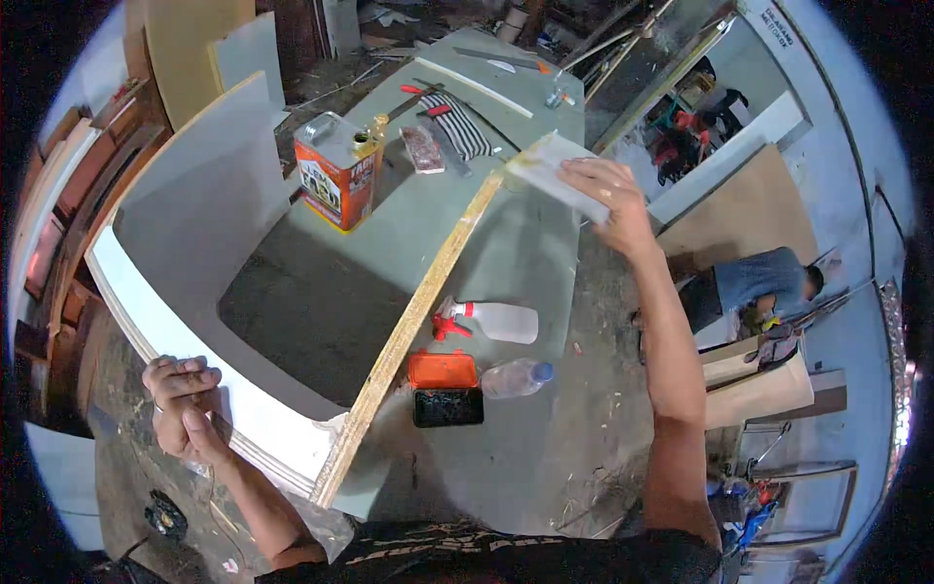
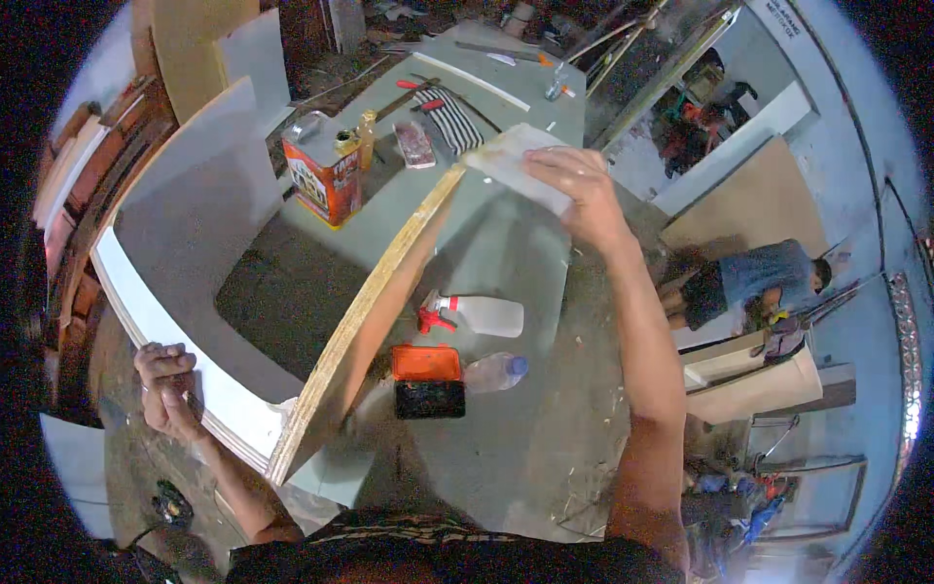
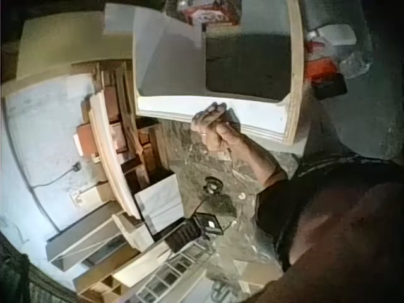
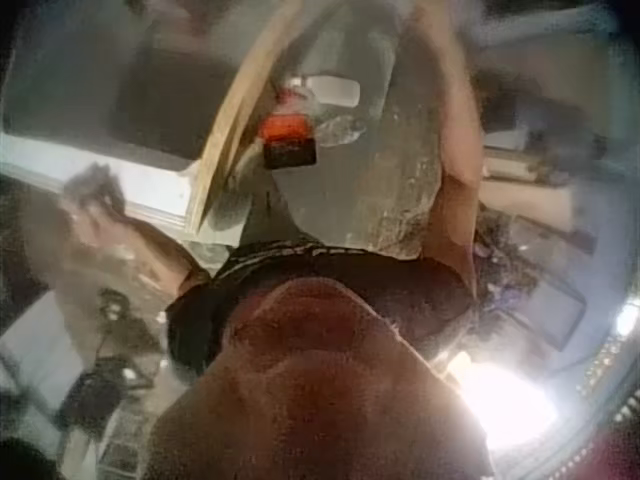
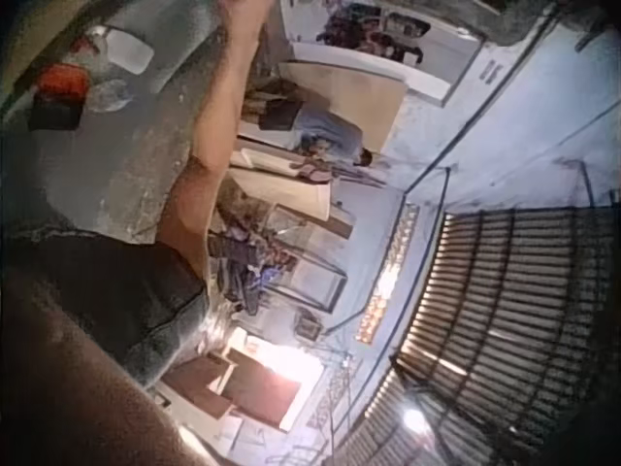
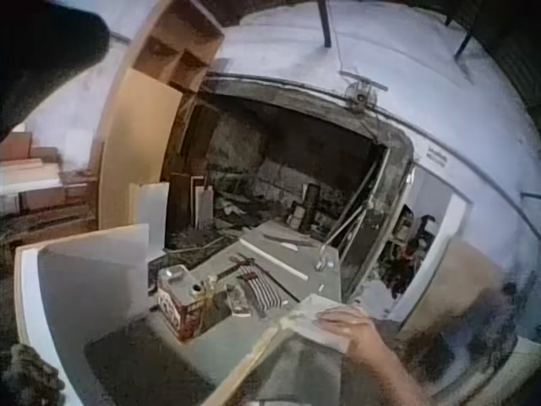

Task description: The person spreads glue onto a wooden strip, pours glue from a bottle onto a small board, and applies the glue along the edge of a wooden cabinet structure using the board.

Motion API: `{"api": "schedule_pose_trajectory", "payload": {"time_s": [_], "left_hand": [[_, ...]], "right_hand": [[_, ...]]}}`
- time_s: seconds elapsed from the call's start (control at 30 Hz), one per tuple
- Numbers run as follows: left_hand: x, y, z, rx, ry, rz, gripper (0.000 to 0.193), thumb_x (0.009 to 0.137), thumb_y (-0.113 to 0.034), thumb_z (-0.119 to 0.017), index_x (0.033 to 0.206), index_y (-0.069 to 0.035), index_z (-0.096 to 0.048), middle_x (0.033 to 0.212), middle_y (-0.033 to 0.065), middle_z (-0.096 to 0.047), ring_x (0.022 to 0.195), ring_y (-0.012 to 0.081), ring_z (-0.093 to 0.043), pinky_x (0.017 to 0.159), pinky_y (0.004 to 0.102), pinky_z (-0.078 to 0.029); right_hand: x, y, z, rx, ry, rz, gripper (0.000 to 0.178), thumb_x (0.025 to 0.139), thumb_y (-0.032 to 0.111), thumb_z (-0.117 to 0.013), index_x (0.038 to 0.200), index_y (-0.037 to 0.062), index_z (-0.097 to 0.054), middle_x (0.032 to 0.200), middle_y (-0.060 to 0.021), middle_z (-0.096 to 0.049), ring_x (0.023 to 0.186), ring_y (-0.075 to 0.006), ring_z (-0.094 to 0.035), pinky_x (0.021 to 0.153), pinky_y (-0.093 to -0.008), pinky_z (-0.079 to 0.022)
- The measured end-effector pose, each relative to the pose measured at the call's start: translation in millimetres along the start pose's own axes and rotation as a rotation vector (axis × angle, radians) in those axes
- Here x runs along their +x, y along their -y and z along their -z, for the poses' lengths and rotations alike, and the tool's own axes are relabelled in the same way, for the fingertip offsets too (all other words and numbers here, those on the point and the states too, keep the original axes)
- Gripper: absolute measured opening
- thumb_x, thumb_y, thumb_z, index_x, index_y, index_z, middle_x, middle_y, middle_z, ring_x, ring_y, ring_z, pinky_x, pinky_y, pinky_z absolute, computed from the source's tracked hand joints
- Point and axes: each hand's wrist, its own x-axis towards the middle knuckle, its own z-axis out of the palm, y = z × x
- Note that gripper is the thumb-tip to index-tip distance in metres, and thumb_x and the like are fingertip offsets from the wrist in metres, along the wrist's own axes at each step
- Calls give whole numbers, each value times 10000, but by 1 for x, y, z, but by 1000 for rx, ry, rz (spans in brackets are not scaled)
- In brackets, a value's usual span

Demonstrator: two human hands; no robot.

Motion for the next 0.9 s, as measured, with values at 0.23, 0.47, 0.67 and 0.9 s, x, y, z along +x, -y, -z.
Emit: {"api": "schedule_pose_trajectory", "payload": {"time_s": [0.23,0.47,0.67,0.9], "left_hand": [[1,2,4,53,6,-45,411,968,-260,-516,659,-10,-620,780,127,-719,828,266,-663,919,503,-433],[0,1,-2,39,-20,-26,423,963,-290,-528,656,-9,-607,769,130,-718,837,278,-673,938,502,-431],[2,-6,-2,60,-27,10,431,970,-302,-536,660,-12,-610,758,127,-717,837,281,-675,948,494,-428],[6,-4,-1,44,-34,-16,435,971,-290,-540,651,-6,-624,755,121,-715,828,275,-680,932,487,-434]], "right_hand": [[24,37,10,109,71,123,549,664,-58,-761,1184,122,-751,1236,-60,-730,1163,-270,-663,1008,-408,-458],[28,51,13,120,133,177,390,774,163,-806,1160,155,-750,1232,-20,-727,1151,-249,-661,983,-407,-473],[8,45,34,61,275,223,399,747,125,-807,1141,157,-748,1233,-5,-720,1161,-226,-653,983,-413,-472],[19,61,52,115,148,128,452,694,2,-776,1124,140,-753,1222,-32,-729,1160,-246,-659,995,-406,-449]]}}
